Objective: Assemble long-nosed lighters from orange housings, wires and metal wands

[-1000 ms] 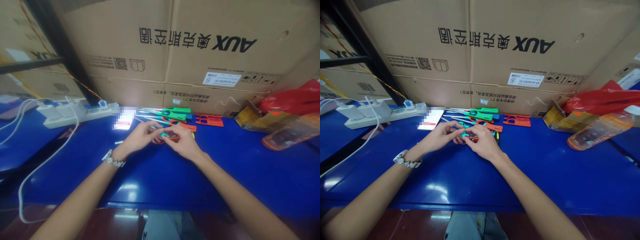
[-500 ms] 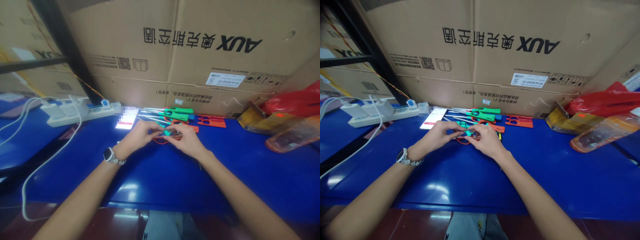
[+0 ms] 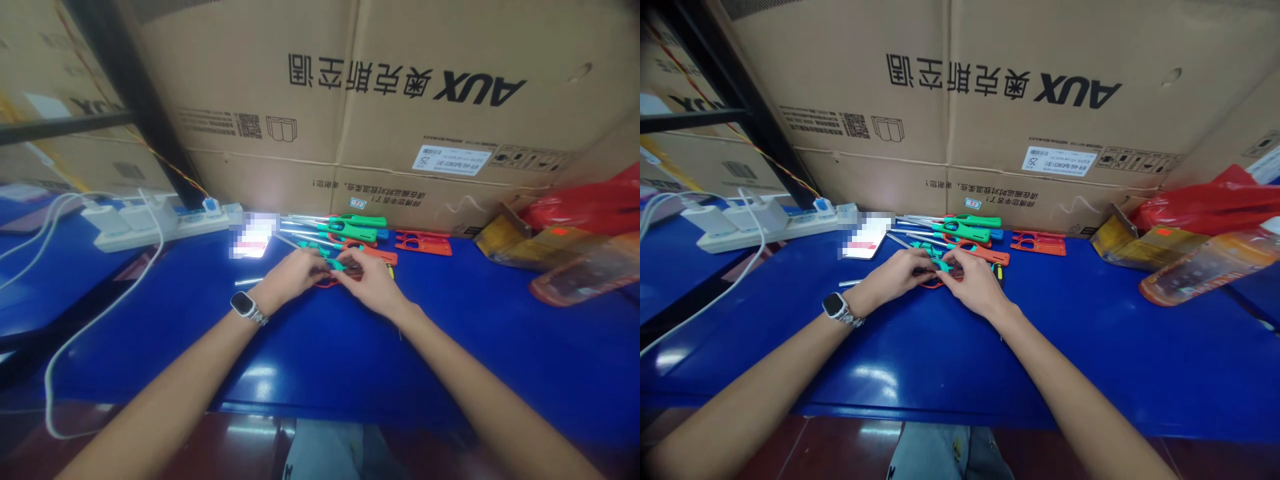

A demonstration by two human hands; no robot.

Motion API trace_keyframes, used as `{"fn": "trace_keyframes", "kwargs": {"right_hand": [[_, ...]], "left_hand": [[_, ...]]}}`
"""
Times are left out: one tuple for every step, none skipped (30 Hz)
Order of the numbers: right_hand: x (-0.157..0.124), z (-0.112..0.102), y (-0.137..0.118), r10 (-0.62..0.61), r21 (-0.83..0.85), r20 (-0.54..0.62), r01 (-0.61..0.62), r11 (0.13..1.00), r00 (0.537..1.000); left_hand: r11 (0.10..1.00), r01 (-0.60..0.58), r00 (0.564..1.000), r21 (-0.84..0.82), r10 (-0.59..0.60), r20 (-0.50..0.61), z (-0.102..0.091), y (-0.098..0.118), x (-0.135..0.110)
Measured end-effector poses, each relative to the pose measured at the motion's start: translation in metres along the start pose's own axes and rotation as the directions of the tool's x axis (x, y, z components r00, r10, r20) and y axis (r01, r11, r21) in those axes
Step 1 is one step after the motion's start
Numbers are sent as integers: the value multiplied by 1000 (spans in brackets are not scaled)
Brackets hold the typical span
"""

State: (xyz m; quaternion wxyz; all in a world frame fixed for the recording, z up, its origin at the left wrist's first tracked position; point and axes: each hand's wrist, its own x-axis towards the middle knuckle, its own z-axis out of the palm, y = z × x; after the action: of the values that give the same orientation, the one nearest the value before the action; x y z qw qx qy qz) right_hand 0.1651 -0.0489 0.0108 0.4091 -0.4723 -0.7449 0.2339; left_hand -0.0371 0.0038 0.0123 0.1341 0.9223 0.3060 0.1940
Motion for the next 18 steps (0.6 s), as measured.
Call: {"fn": "trace_keyframes", "kwargs": {"right_hand": [[0, 2, 0, 2, 19, 11, -2, 1000, 1000], [-1, 3, 1, 7, 35, 16, -8, 999, 1000], [-1, 4, 1, 17, 50, 15, -17, 999, 1000], [-1, 4, 2, 31, 65, 10, -31, 997, 999], [-1, 3, 3, 45, 75, 3, -45, 996, 999], [-1, 3, 4, 58, 82, -5, -57, 995, 998], [-1, 2, 5, 67, 83, -11, -66, 994, 998], [-1, 2, 6, 73, 81, -13, -72, 994, 997], [0, 2, 6, 75, 77, -12, -74, 994, 997], [0, 1, 7, 75, 72, -9, -74, 995, 997], [1, 1, 7, 75, 70, -5, -74, 995, 997], [1, 1, 6, 75, 70, 0, -75, 995, 997], [2, 0, 6, 76, 72, 2, -76, 994, 997], [2, 0, 6, 79, 76, 3, -79, 994, 997], [2, 0, 5, 83, 79, 4, -83, 993, 997], [2, 0, 5, 88, 80, 6, -88, 993, 996], [3, 0, 6, 92, 78, 9, -92, 993, 996], [3, -1, 6, 94, 75, 10, -94, 993, 996]], "left_hand": [[1000, -17, 1000, 9, 17, 7, -1, -1, 0], [999, -35, 999, 25, 34, 12, -1, -2, -1], [998, -51, 999, 48, 50, 17, -2, -2, -1], [995, -63, 998, 77, 61, 27, -4, -1, -2], [992, -69, 997, 109, 64, 43, -5, 0, -2], [987, -70, 996, 142, 61, 62, -6, 2, -2], [982, -66, 995, 176, 52, 84, -8, 4, -3], [976, -60, 994, 211, 39, 106, -9, 6, -3], [968, -54, 992, 247, 23, 125, -10, 9, -3], [959, -49, 990, 281, 10, 139, -11, 11, -2], [949, -47, 989, 311, 0, 148, -12, 12, -2], [940, -49, 988, 338, -3, 154, -12, 13, -2], [931, -56, 988, 360, -1, 156, -12, 14, -2], [923, -66, 988, 379, 6, 157, -12, 14, -1], [914, -78, 987, 399, 15, 158, -11, 14, -1], [903, -92, 987, 419, 26, 160, -11, 13, -1], [891, -106, 986, 441, 37, 163, -10, 12, 0], [879, -121, 985, 461, 50, 164, -8, 11, 0]]}}
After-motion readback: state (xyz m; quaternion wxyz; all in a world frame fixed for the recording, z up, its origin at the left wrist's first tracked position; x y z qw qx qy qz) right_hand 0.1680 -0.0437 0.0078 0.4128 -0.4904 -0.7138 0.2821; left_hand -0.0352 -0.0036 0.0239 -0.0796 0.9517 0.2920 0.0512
